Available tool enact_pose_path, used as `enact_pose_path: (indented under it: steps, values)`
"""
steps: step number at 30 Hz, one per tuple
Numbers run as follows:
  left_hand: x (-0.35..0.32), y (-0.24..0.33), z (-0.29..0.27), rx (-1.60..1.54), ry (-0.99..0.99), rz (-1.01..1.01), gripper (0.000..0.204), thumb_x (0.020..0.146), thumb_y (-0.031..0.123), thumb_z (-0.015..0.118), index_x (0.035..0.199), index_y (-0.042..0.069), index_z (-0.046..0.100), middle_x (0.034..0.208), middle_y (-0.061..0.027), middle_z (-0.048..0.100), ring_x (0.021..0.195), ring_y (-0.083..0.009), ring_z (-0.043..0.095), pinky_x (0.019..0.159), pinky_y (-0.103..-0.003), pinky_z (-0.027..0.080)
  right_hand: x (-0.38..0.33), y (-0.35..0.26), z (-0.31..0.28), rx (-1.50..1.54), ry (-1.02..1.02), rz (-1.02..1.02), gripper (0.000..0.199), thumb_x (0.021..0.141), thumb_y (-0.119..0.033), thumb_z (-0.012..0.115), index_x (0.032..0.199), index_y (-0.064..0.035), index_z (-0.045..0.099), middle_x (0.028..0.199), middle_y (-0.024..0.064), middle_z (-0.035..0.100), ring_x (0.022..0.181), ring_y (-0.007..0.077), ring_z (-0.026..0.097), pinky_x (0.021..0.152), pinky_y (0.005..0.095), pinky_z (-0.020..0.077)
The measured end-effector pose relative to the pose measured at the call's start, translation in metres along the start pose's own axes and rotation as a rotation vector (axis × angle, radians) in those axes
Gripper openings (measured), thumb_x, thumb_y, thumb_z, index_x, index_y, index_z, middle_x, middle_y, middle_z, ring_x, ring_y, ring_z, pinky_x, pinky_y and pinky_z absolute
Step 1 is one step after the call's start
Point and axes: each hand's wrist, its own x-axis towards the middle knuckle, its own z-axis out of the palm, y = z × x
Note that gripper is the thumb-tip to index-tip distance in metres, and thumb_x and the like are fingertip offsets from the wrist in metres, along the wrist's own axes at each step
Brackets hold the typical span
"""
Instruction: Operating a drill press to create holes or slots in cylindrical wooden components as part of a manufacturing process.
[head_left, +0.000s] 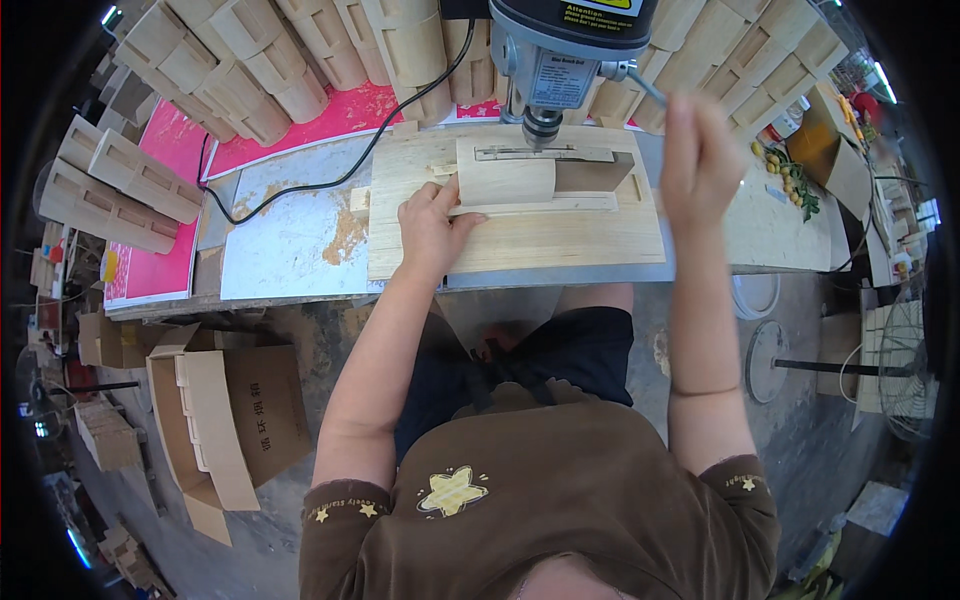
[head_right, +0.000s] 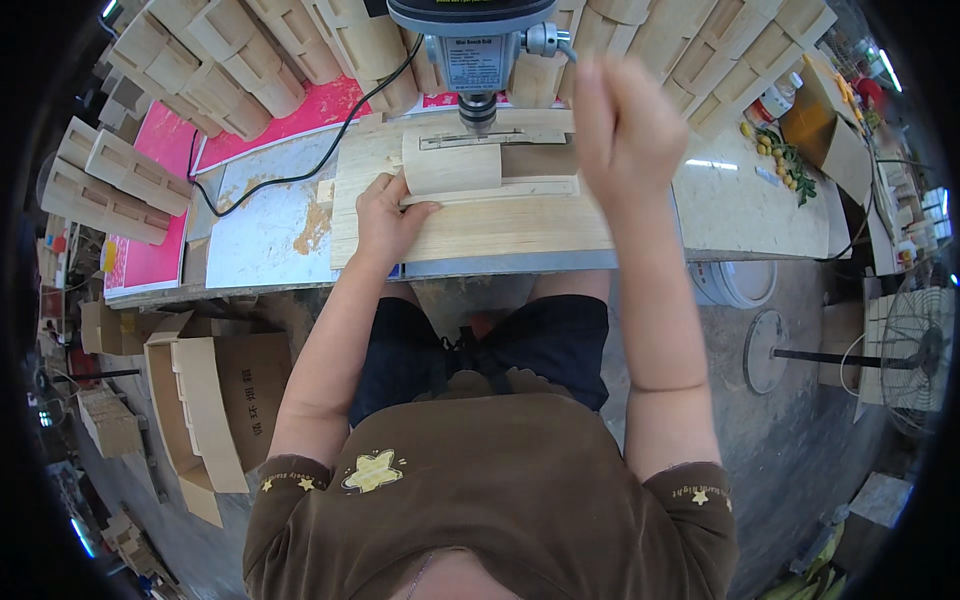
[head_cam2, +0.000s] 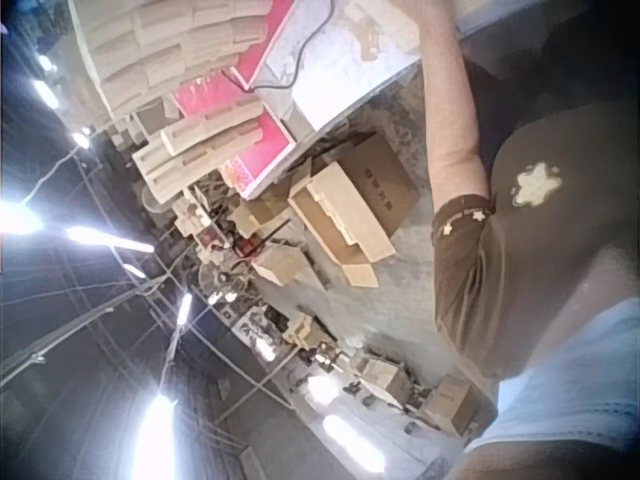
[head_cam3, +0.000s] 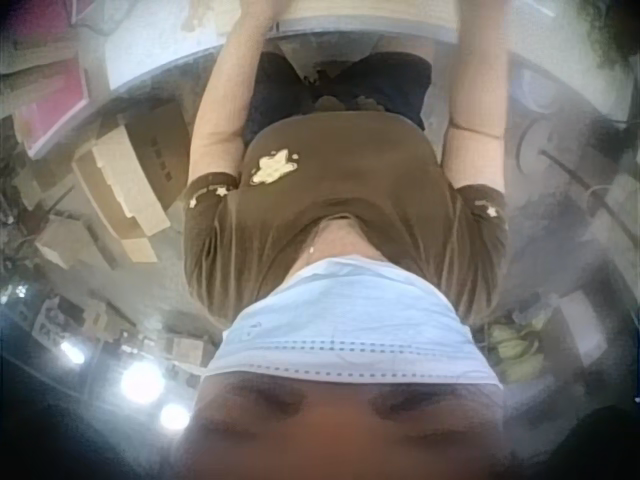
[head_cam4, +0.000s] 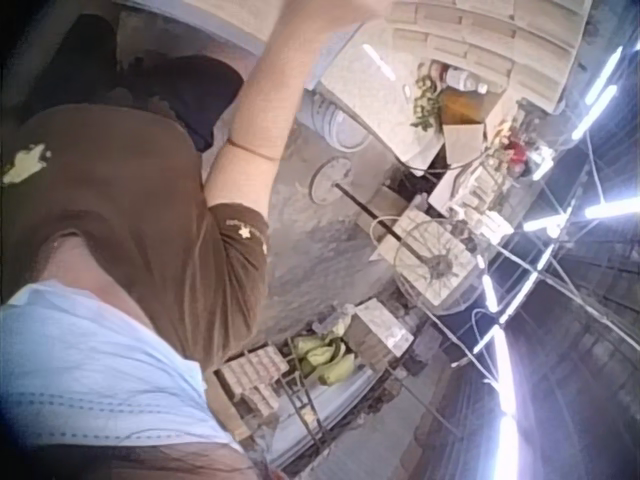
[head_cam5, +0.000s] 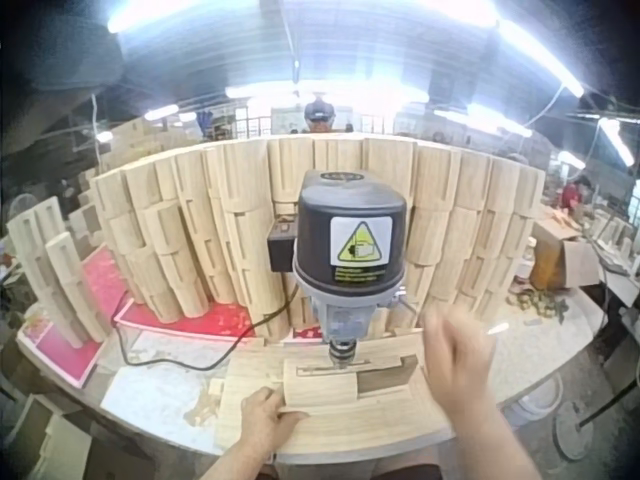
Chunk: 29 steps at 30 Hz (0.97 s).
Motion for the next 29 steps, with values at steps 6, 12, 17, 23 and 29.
enact_pose_path:
  steps: [6,12,17,23,29]
  values:
    - [0.003,0.022,0.019,0.164,0.071,0.144,0.058,0.066,0.033,0.076,0.119,0.016,0.06,0.082,-0.0023,0.056,0.085,-0.0221,0.054,0.083,-0.042,0.03,0.128,0.009,0.03,-0.266,-0.212,0.312,0.04,0.089,-0.035,0.044,0.089,-0.0006,0.064,0.086,0.023,0.064,0.086,0.0377,0.062,0.073,0.043,0.0471]
    - [0.005,0.024,0.025,0.143,0.024,0.114,0.057,0.066,0.035,0.076,0.119,0.018,0.06,0.083,-0.0033,0.056,0.085,-0.0231,0.055,0.084,-0.043,0.03,0.128,0.025,0.029,-0.293,-0.202,0.294,0.044,0.088,-0.038,0.043,0.084,-0.0003,0.065,0.084,0.0223,0.064,0.084,0.0375,0.062,0.074,0.0441,0.0468]
    - [0.002,0.02,0.019,0.158,0.011,0.069,0.057,0.067,0.034,0.076,0.119,0.017,0.06,0.084,-0.0033,0.057,0.086,-0.0227,0.055,0.085,-0.043,0.03,0.071,0.002,0.0,-0.028,-0.157,0.128,0.016,0.09,-0.011,0.055,0.085,0.0035,0.06,0.065,0.0048,0.05,0.062,0.0079,0.043,0.056,0.0215,0.0359]
    - [0.007,0.031,0.02,0.116,-0.021,0.066,0.057,0.066,0.033,0.077,0.117,0.014,0.061,0.082,-0.0028,0.058,0.086,-0.0223,0.055,0.086,-0.044,0.03,-0.012,-0.011,0.005,0.133,0.038,0.121,0.012,0.086,-0.007,0.055,0.085,-0.0011,0.065,0.062,0.0079,0.055,0.052,0.0185,0.053,0.05,0.028,0.0399]
    - [0.005,0.025,0.022,0.156,-0.023,0.083,0.06,0.067,0.033,0.076,0.121,0.014,0.059,0.082,-0.002,0.058,0.085,-0.0212,0.055,0.086,-0.046,0.031,-0.065,0.021,0.038,0.182,0.082,0.095,0.017,0.085,-0.006,0.056,0.098,-0.0017,0.065,0.069,0.0073,0.059,0.063,0.0214,0.057,0.063,0.0325,0.0425]
